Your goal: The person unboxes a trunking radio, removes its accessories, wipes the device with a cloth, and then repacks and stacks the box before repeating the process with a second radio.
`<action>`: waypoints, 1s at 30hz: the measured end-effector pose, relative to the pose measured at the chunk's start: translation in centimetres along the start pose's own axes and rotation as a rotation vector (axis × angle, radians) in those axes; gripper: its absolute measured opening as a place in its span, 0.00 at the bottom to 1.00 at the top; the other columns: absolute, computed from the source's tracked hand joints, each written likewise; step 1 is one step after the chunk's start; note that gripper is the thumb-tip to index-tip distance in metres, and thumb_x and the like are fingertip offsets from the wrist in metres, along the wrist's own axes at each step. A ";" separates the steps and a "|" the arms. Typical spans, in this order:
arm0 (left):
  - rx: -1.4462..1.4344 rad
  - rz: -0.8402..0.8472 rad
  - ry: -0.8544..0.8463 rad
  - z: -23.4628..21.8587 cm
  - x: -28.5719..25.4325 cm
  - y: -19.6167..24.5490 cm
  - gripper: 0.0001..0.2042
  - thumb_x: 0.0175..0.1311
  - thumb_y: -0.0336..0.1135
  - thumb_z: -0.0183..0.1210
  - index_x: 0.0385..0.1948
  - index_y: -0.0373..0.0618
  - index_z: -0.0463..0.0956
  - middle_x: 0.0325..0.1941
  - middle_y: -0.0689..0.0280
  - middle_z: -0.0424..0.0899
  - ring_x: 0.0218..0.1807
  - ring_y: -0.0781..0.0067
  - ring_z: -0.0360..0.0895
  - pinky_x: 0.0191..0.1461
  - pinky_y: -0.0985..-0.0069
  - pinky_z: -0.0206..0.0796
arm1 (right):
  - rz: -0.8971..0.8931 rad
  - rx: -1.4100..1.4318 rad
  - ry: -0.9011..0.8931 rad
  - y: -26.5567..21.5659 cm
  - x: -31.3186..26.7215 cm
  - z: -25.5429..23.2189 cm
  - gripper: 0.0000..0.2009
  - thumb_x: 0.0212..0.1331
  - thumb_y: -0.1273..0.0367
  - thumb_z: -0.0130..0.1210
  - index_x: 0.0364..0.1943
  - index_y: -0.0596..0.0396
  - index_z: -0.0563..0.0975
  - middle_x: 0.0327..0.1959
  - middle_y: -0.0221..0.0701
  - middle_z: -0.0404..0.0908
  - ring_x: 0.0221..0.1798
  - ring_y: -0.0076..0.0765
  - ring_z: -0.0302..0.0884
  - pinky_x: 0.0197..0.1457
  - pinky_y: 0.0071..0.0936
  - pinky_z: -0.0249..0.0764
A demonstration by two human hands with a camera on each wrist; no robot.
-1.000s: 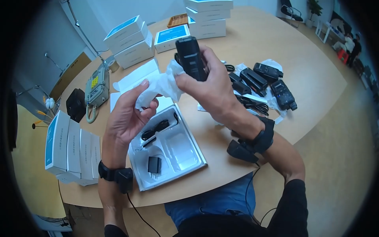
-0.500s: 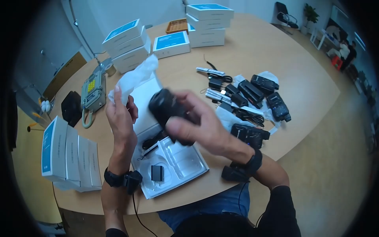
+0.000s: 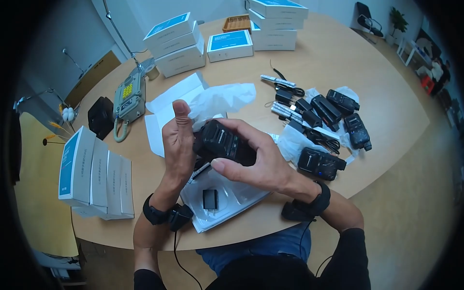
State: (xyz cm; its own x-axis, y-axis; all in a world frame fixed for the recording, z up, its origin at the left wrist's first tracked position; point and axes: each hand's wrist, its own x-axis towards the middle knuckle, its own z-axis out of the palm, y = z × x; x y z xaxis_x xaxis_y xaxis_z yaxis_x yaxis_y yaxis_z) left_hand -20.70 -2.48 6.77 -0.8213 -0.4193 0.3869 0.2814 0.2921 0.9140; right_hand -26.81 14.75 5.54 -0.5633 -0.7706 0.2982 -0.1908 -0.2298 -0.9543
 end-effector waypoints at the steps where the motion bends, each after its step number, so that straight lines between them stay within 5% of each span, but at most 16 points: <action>1: 0.033 0.068 0.001 0.1 0.2 -0.4 0.31 0.81 0.58 0.43 0.28 0.36 0.78 0.19 0.70 0.69 0.25 0.81 0.62 0.29 0.74 0.57 | 0.073 0.030 -0.016 0.5 -0.2 -0.4 0.41 0.58 0.64 0.70 0.73 0.61 0.61 0.58 0.41 0.79 0.59 0.29 0.77 0.66 0.27 0.71; 4: 0.171 0.177 0.047 0.2 0.4 -0.4 0.32 0.82 0.57 0.40 0.28 0.36 0.78 0.18 0.66 0.72 0.23 0.74 0.67 0.28 0.69 0.60 | -0.058 0.007 0.085 1.2 -0.1 -0.3 0.41 0.59 0.64 0.69 0.73 0.60 0.60 0.57 0.40 0.79 0.60 0.29 0.78 0.66 0.27 0.70; 8: 0.452 0.255 0.148 -1.0 1.0 -1.3 0.31 0.83 0.53 0.39 0.23 0.37 0.74 0.18 0.59 0.71 0.21 0.57 0.70 0.27 0.63 0.61 | -0.039 0.152 -0.058 0.3 -0.6 0.0 0.51 0.56 0.66 0.71 0.78 0.60 0.48 0.54 0.42 0.82 0.57 0.30 0.80 0.65 0.25 0.69; 11: 0.550 0.358 0.117 -1.0 0.8 -1.3 0.31 0.83 0.53 0.39 0.21 0.37 0.71 0.20 0.58 0.68 0.21 0.54 0.69 0.27 0.62 0.60 | -0.027 0.138 -0.074 0.3 -0.4 0.3 0.56 0.54 0.65 0.73 0.80 0.59 0.42 0.52 0.43 0.83 0.56 0.31 0.80 0.65 0.24 0.69; 17: 0.367 0.492 -0.059 -0.8 0.7 -1.2 0.31 0.83 0.54 0.38 0.22 0.36 0.71 0.21 0.59 0.68 0.21 0.56 0.68 0.27 0.62 0.58 | 0.082 0.166 -0.057 1.1 -0.3 -1.0 0.38 0.62 0.63 0.68 0.73 0.63 0.62 0.65 0.39 0.73 0.66 0.29 0.71 0.70 0.29 0.67; 22: 0.337 0.438 -0.052 -0.8 0.6 -1.1 0.31 0.83 0.53 0.38 0.22 0.36 0.70 0.21 0.59 0.67 0.20 0.57 0.66 0.26 0.62 0.57 | 0.124 0.213 -0.005 0.4 -0.2 -0.9 0.42 0.60 0.63 0.69 0.74 0.62 0.58 0.61 0.40 0.75 0.62 0.29 0.74 0.68 0.28 0.69; 25: 0.404 0.347 0.004 -1.4 0.9 -1.3 0.31 0.83 0.53 0.38 0.22 0.35 0.70 0.21 0.60 0.67 0.20 0.58 0.65 0.26 0.62 0.57 | -0.050 0.251 -0.015 0.3 -0.4 0.1 0.54 0.54 0.64 0.70 0.80 0.55 0.44 0.55 0.43 0.79 0.54 0.31 0.79 0.61 0.28 0.72; 30: 0.404 0.307 -0.007 -1.2 0.6 -0.9 0.31 0.83 0.53 0.39 0.22 0.35 0.69 0.20 0.61 0.66 0.20 0.59 0.65 0.26 0.63 0.57 | -0.274 -0.063 -0.145 1.0 -0.6 -0.7 0.54 0.53 0.66 0.69 0.81 0.53 0.45 0.44 0.41 0.84 0.45 0.32 0.83 0.53 0.28 0.76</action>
State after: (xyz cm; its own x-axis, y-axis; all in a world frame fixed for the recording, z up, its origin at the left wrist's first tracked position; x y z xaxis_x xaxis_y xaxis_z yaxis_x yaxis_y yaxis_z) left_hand -20.83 -3.97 6.34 -0.7346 -0.2569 0.6279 0.2965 0.7109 0.6377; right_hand -27.27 15.40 4.37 -0.3644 -0.7625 0.5346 -0.3716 -0.4073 -0.8343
